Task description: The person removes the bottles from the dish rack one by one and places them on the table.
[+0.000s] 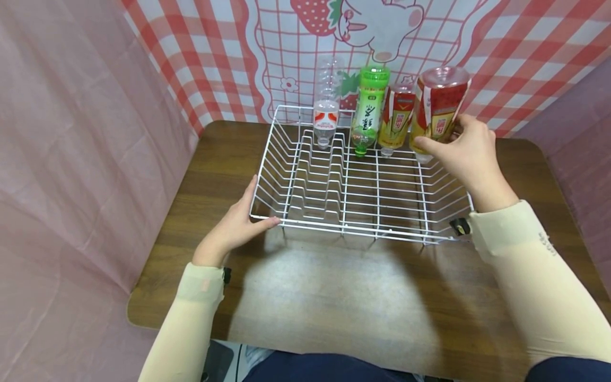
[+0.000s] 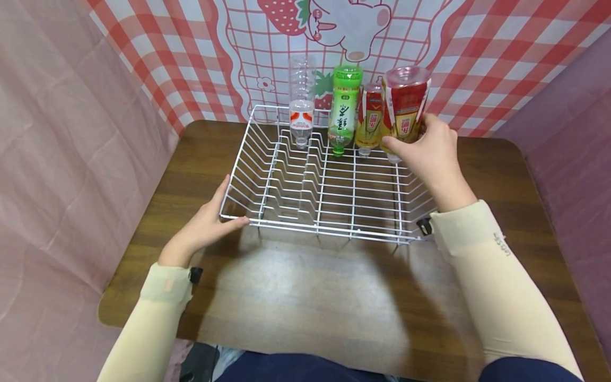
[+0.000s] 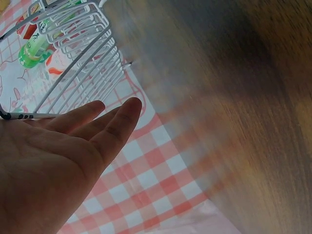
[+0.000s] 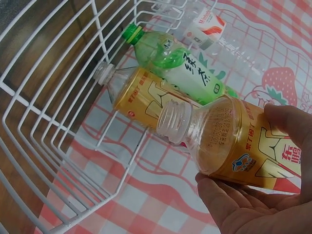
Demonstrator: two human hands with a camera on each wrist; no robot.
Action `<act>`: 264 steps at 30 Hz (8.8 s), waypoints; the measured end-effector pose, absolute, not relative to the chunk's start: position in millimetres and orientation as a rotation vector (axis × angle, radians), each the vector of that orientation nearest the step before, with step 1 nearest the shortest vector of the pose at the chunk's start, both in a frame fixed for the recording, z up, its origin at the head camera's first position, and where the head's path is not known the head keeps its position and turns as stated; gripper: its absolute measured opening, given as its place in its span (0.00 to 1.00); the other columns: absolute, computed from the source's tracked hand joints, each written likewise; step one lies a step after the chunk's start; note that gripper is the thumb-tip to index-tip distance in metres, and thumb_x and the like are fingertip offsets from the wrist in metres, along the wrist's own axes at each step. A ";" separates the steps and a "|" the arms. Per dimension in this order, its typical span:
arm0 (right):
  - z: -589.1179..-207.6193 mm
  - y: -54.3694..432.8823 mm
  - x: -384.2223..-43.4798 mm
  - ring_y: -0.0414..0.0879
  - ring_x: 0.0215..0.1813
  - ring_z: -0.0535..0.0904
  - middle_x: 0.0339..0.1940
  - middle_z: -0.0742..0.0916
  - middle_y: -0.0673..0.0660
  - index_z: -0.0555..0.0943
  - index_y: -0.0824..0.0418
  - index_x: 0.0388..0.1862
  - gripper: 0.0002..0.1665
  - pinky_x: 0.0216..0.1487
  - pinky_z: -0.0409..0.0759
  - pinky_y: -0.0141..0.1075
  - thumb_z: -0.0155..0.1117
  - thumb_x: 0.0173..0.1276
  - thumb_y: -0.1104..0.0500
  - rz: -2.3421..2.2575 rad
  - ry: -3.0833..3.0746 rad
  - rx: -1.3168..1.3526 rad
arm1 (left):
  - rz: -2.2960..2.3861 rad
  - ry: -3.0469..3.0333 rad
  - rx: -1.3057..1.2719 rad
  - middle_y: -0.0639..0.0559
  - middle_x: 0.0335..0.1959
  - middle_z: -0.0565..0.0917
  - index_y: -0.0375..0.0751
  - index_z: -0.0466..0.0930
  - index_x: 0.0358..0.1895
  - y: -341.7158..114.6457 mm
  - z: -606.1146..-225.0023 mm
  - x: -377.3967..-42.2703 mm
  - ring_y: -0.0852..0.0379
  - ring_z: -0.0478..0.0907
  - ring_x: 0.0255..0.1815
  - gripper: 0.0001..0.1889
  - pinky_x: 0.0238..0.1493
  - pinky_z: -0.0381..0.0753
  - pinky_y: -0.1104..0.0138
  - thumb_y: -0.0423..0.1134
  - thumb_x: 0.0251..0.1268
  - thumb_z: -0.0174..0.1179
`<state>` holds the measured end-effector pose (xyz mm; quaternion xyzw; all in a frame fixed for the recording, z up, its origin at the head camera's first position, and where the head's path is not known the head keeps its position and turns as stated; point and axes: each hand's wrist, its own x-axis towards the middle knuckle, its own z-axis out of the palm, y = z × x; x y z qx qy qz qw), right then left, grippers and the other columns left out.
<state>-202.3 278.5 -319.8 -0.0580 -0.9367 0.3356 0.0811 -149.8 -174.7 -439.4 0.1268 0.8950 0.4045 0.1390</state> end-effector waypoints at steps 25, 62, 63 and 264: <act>-321.2 272.1 -189.1 0.57 0.59 0.82 0.61 0.84 0.63 0.74 0.63 0.70 0.47 0.58 0.80 0.54 0.74 0.61 0.36 1.024 -2.781 -0.090 | 1.176 2.591 0.385 0.49 0.83 0.39 0.62 0.24 0.82 -174.2 -440.1 -150.4 0.42 0.47 0.80 0.62 0.75 0.51 0.44 0.68 0.60 0.66; -319.1 259.4 -169.3 0.56 0.46 0.80 0.52 0.86 0.65 0.78 0.63 0.64 0.42 0.40 0.75 0.42 0.75 0.60 0.38 0.864 -2.781 0.029 | 1.176 2.581 0.368 0.53 0.83 0.38 0.64 0.24 0.82 -174.1 -438.4 -148.8 0.43 0.46 0.80 0.62 0.75 0.51 0.44 0.69 0.61 0.65; -319.2 259.2 -168.4 0.56 0.46 0.80 0.52 0.86 0.65 0.78 0.64 0.64 0.42 0.40 0.75 0.43 0.75 0.60 0.38 0.863 -2.783 0.030 | 1.175 2.581 0.366 0.53 0.83 0.37 0.64 0.24 0.82 -174.0 -438.5 -148.9 0.43 0.47 0.80 0.62 0.75 0.51 0.44 0.69 0.60 0.65; -309.3 207.4 -106.9 0.58 0.53 0.78 0.58 0.81 0.65 0.74 0.67 0.65 0.44 0.51 0.79 0.59 0.84 0.51 0.61 0.611 -2.839 0.584 | 0.998 2.754 0.654 0.38 0.77 0.61 0.36 0.53 0.80 -140.8 -336.0 -134.1 0.43 0.57 0.76 0.57 0.74 0.57 0.50 0.60 0.55 0.75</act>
